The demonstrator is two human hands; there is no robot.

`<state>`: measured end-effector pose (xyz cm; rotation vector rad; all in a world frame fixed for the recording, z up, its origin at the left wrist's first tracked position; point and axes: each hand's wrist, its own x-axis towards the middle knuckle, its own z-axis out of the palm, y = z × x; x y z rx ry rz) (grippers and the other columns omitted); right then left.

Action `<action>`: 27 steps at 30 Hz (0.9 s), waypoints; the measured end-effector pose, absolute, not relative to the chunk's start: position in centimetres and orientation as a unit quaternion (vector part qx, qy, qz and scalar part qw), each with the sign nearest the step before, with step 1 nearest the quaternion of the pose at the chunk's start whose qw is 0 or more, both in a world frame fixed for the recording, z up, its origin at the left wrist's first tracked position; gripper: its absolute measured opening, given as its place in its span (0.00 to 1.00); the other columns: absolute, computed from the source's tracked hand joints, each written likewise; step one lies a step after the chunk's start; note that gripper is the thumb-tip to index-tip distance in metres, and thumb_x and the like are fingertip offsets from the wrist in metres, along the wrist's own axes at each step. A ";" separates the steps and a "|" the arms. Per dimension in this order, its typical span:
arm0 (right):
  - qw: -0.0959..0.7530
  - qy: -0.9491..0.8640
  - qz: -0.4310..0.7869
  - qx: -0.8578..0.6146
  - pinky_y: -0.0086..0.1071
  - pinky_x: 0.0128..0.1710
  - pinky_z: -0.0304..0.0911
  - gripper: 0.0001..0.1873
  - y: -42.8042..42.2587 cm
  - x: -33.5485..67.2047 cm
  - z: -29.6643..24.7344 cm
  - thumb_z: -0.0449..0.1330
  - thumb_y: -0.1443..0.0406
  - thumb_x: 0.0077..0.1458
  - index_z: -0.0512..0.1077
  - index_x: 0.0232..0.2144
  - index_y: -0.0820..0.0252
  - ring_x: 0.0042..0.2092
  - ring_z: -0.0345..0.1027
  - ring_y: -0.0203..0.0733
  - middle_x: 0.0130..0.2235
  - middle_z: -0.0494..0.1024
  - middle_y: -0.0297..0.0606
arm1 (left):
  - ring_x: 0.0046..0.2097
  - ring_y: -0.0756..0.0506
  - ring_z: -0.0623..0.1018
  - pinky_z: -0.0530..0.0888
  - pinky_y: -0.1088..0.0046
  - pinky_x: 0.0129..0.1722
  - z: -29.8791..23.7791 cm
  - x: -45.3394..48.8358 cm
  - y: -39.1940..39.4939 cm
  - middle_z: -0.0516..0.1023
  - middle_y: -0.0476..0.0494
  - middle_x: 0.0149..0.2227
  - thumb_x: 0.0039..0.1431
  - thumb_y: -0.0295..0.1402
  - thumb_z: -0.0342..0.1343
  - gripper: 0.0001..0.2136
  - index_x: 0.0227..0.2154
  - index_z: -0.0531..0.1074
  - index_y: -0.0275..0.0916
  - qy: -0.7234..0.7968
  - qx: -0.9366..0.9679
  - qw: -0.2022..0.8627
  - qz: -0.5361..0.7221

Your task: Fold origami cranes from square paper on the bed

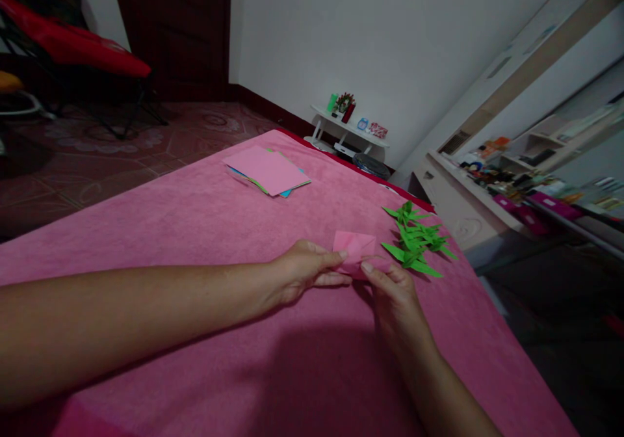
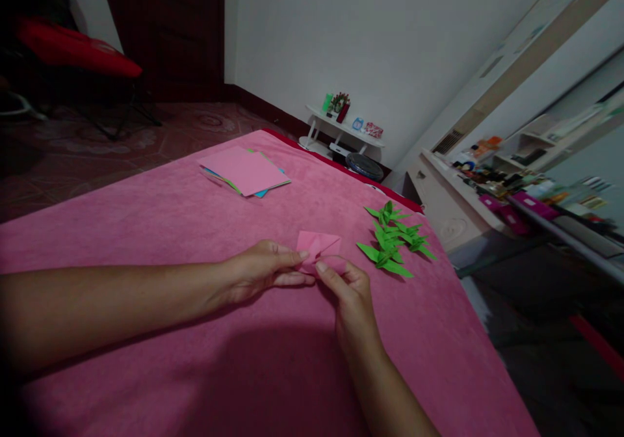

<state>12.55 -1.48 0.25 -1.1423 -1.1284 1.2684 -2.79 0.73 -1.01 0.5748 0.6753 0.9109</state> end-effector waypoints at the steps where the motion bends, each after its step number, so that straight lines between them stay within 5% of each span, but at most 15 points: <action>1: 0.520 -0.473 0.527 -0.477 0.32 0.36 0.63 0.04 -1.5 12.6 0.1 0.66 0.63 0.42 0.76 0.23 0.57 0.32 0.69 0.39 0.27 0.78 0.34 | 0.36 0.44 0.78 0.73 0.64 0.47 -1.0 -2.8 0.7 0.79 0.35 0.29 0.41 0.31 0.66 0.12 0.26 0.76 0.25 0.314 0.267 0.806 0.425; 7: 0.512 -0.532 0.488 -0.465 0.33 0.36 0.62 0.05 -1.5 13.1 -0.2 0.65 0.65 0.44 0.76 0.28 0.56 0.34 0.69 0.40 0.30 0.77 0.34 | 0.36 0.45 0.78 0.72 0.67 0.48 -1.2 -3.3 0.9 0.79 0.36 0.30 0.44 0.29 0.65 0.09 0.27 0.76 0.26 0.280 0.277 0.820 0.415; 18: 0.460 -0.746 0.208 -0.433 0.39 0.39 0.59 0.03 -2.0 12.4 1.2 0.62 0.68 0.45 0.74 0.25 0.56 0.35 0.67 0.45 0.29 0.75 0.37 | 0.40 0.45 0.77 0.69 0.65 0.50 -1.3 -4.0 1.0 0.79 0.36 0.34 0.47 0.29 0.63 0.08 0.29 0.76 0.28 0.251 0.318 0.825 0.395; 27: 0.423 -0.781 0.143 -0.437 0.41 0.43 0.54 0.02 -2.0 12.5 1.0 0.62 0.67 0.47 0.74 0.26 0.55 0.35 0.67 0.44 0.30 0.78 0.35 | 0.41 0.44 0.77 0.69 0.64 0.51 -1.3 -3.9 0.9 0.79 0.36 0.34 0.50 0.30 0.60 0.09 0.31 0.76 0.27 0.240 0.333 0.825 0.388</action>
